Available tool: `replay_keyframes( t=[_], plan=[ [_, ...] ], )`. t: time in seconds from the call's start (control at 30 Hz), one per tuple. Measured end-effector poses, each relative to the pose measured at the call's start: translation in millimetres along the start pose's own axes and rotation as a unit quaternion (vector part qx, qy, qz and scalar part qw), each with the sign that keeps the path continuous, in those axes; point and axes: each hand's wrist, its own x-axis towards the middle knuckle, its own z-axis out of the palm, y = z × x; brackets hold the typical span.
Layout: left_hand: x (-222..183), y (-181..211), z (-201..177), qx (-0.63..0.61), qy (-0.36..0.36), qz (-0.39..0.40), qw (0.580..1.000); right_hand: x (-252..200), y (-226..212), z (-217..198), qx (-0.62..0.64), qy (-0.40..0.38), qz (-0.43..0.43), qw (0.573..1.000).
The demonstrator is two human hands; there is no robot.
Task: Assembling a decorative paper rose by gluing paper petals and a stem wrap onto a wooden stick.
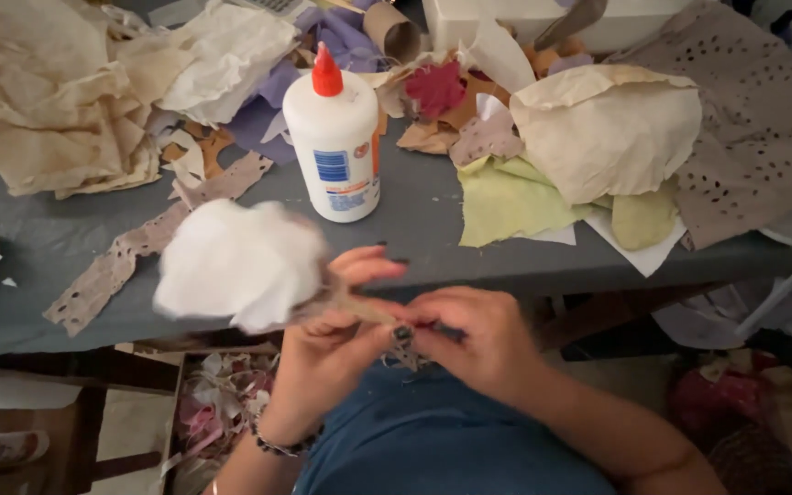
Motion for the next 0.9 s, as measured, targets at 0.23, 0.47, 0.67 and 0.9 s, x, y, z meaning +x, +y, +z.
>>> replay_keyframes(
  t=[0.23, 0.47, 0.67, 0.9],
  plan=[
    [9.0, -0.4, -22.5, -0.111, -0.254, -0.019, 0.961, -21.9, 22.4, 16.1, 0.586, -0.270, 0.134, 0.752],
    [-4.2, 23.9, -0.4, -0.057, -0.076, -0.123, 0.988, -23.6, 7.0, 18.7, 0.382, 0.002, 0.135, 0.914],
    [-18.8, 15.7, 26.1, 0.025, 0.157, -0.041, 0.986, -29.4, 0.8, 32.3, 0.341, 0.054, 0.191, 0.919],
    [-9.0, 10.1, 10.7, -0.028, 0.129, -0.144, 0.981, -36.3, 14.6, 36.3, 0.543, -0.085, 0.254, 0.796]
  ],
)
